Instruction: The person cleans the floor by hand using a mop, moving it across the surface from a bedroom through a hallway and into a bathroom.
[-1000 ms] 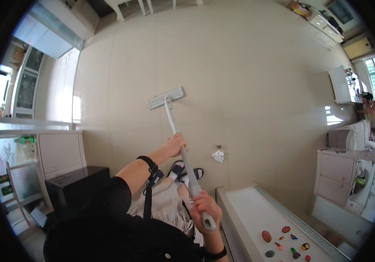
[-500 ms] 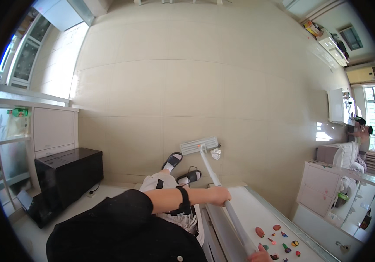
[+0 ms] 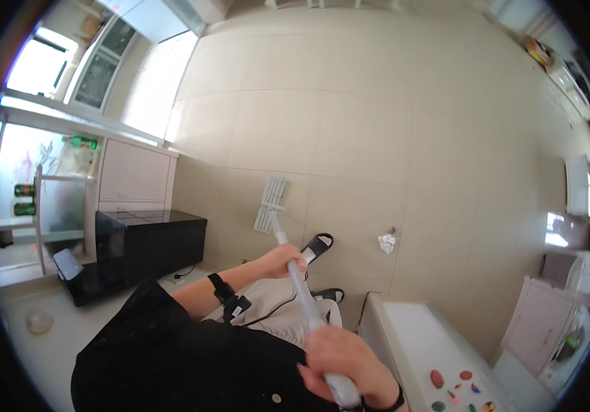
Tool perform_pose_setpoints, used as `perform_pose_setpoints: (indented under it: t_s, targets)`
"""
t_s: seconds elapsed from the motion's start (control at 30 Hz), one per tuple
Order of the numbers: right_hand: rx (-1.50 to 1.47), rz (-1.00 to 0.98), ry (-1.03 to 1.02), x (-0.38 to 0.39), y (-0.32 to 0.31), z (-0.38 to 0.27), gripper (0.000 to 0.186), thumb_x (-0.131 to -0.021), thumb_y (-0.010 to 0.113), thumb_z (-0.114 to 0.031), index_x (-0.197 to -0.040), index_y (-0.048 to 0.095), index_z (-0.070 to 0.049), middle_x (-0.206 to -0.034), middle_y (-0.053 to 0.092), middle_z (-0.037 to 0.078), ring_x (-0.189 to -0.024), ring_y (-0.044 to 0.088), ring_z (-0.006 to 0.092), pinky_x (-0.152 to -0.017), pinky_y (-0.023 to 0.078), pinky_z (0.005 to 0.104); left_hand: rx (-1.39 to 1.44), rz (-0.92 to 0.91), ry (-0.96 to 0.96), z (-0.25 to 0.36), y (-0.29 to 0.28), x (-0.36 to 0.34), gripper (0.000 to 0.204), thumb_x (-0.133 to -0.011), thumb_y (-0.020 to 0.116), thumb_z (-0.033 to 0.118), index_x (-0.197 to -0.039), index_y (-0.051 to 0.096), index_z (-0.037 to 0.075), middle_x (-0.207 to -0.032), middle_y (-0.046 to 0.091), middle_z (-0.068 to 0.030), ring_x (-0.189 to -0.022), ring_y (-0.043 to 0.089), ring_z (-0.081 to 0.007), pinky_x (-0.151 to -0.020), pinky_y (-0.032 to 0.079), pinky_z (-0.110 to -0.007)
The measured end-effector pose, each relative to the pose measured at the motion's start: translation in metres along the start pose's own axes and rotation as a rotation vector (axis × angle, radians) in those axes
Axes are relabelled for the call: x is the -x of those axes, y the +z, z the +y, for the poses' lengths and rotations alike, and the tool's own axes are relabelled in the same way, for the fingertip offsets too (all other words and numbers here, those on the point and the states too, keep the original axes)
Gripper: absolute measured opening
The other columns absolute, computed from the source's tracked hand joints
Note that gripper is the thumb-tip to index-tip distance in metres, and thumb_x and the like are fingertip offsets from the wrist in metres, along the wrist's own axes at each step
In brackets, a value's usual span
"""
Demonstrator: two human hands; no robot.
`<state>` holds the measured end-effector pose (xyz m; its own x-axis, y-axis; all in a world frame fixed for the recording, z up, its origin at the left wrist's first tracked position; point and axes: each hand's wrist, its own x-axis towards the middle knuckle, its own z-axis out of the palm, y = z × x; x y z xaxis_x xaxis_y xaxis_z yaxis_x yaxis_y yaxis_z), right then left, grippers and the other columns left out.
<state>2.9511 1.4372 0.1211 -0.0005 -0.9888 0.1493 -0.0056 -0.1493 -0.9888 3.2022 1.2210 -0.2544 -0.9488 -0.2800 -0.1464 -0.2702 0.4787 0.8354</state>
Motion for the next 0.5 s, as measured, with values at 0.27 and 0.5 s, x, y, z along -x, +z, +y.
perform_pose_setpoints:
  t_s: [0.27, 0.5]
  targets:
    - [0.069, -0.173, 0.027, -0.006, 0.013, -0.016, 0.024, -0.084, 0.085, 0.001, -0.085, 0.063, -0.006, -0.09, 0.064, 0.008, -0.095, 0.069, 0.0355, -0.093, 0.06, 0.0479, 0.077, 0.211, 0.028, 0.005, 0.038, -0.015, 0.022, -0.092, 0.087, 0.01, -0.089, 0.064, 0.01, -0.091, 0.071, -0.0127, -0.098, 0.071, -0.04, -0.091, 0.057, -0.049]
    - [0.404, 0.312, 0.198, 0.096, 0.044, -0.047, 0.027, -0.091, 0.081, 0.004, -0.08, 0.06, -0.007, -0.085, 0.069, 0.008, -0.087, 0.072, 0.0305, -0.097, 0.061, 0.0497, 0.236, -0.1, 0.331, 0.068, 0.163, -0.156, 0.019, -0.082, 0.084, 0.005, -0.082, 0.066, 0.013, -0.088, 0.071, -0.0127, -0.097, 0.069, -0.042, -0.091, 0.054, -0.051]
